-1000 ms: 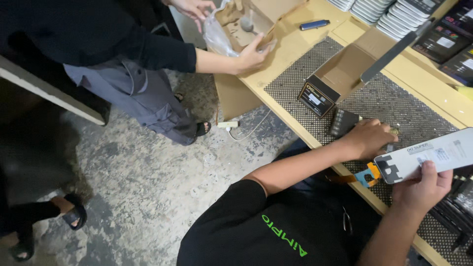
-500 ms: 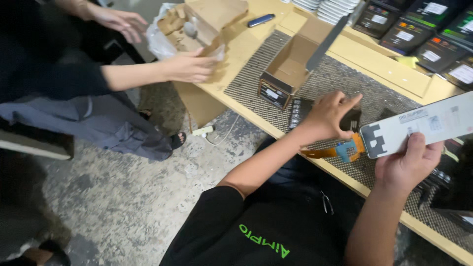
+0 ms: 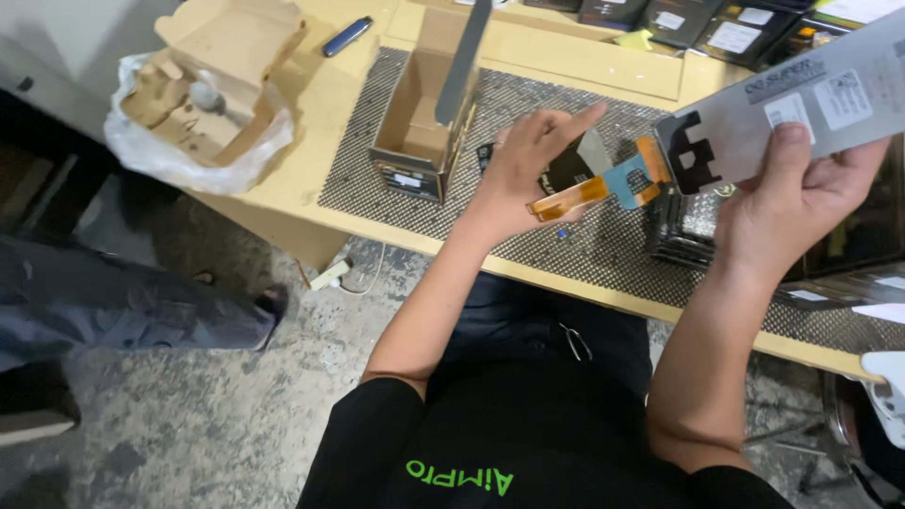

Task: The person handles a smartphone screen, removes protective film, and places it into a box. They then stack multiple boxes and peel labels from a sheet to apply to the boxes.

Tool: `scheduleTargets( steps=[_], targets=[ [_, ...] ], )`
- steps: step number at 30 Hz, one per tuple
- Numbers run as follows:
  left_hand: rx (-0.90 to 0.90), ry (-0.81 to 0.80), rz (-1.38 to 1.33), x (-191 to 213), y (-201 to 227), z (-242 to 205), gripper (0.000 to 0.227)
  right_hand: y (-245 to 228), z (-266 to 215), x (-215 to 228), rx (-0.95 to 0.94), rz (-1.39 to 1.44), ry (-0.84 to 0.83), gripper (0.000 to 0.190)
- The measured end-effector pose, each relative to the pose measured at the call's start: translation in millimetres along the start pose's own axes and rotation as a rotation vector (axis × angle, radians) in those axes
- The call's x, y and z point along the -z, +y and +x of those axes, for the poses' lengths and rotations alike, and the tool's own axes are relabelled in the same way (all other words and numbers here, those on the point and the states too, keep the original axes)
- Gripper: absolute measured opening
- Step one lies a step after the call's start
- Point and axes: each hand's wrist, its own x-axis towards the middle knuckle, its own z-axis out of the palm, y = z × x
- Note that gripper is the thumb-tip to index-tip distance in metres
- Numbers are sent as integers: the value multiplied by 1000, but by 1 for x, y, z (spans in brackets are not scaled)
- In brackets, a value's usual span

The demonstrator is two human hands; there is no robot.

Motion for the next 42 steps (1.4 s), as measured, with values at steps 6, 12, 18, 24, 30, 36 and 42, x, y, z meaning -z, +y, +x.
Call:
scheduleTargets(
  steps=[6,12,18,24,30,36,42],
  targets=[
    [-102,79,46,-15,3,7,121,-15,5,-21,73,-137,-76,32],
    [-100,23,94,-27,7,10,112,-2,-13,-22,-28,-91,-32,38],
    [-49,10,20,-35,8,5,110,5,-27,-27,-129,-129,-6,40],
    [40,9,-30,-34,19,2,106,8,-35,-37,-127,-240,-48,32],
    [56,61,-24,-50,10,-2,109,19,-42,-36,-111,-223,-79,29],
    [78,48,-3,-54,6,0,109,25,-50,-36,-129,-127,-91,30],
    [101,39,-38,-56,4,3,113,41,-65,-34,-303,90,21,17]
  ],
)
